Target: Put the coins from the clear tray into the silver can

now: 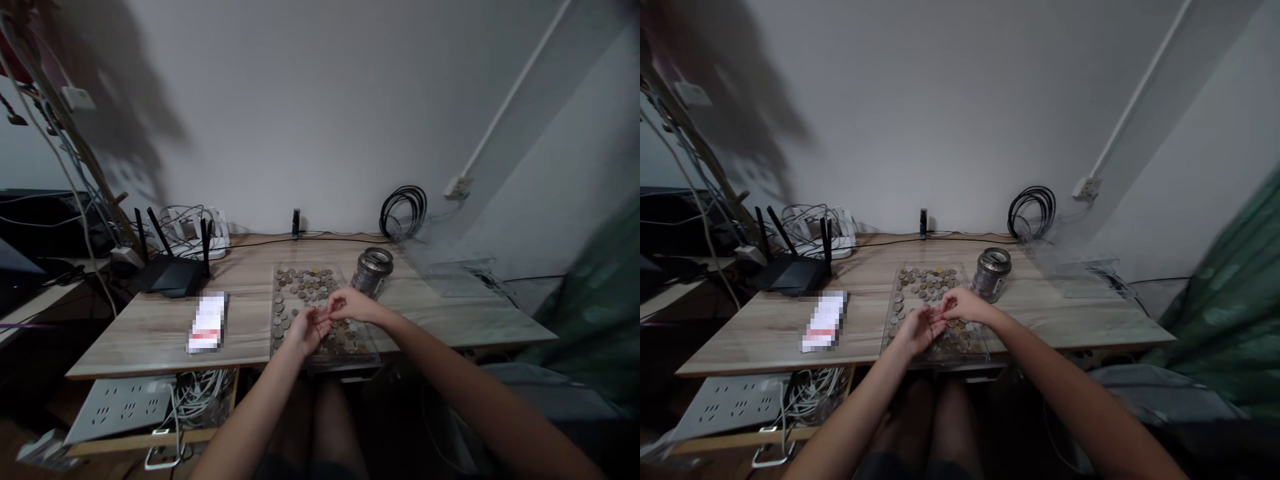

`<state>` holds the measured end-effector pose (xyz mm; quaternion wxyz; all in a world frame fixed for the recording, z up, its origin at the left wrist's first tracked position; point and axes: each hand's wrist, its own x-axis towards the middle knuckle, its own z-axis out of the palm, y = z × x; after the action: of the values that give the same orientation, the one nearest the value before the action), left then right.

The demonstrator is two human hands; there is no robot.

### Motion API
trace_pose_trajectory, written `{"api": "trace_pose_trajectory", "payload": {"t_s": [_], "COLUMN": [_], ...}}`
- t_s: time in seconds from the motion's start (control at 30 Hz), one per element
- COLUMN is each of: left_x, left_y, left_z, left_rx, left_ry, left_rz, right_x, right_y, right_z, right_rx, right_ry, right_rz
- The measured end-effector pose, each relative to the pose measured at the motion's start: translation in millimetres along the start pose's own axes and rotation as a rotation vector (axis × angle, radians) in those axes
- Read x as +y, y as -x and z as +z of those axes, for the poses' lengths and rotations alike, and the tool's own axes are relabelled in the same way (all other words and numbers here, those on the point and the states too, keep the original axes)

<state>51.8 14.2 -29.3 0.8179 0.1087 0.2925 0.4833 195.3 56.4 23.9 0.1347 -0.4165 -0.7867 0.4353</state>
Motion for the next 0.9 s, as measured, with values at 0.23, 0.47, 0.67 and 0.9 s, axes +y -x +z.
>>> {"api": "trace_pose_trajectory", "payload": {"t_s": [0.23, 0.47, 0.67, 0.9], "left_x": [0.1, 0.2, -0.1, 0.2], "left_y": [1.9, 1.6, -0.1, -1.1], "left_z": [3.6, 0.3, -1.4, -1.6], "left_rx": [-0.036, 0.075, 0.143, 0.108], "left_ry": [0.05, 0.024, 0.071, 0.094], "left_rz": [0.03, 0.134, 0.225, 0.185], "right_x": [-7.2, 10.7, 26.2, -18.5], "right_y": [-21.6, 6.2, 6.5, 13.2], "right_z": [0.3, -120.2, -137.8, -67.1], "right_rx": [0.35, 1.105, 0.999, 0.891], "right_ry": [-0.12, 0.285, 0.621, 0.797], "right_rz": [-0.009, 0.047, 0.422, 0.05]}}
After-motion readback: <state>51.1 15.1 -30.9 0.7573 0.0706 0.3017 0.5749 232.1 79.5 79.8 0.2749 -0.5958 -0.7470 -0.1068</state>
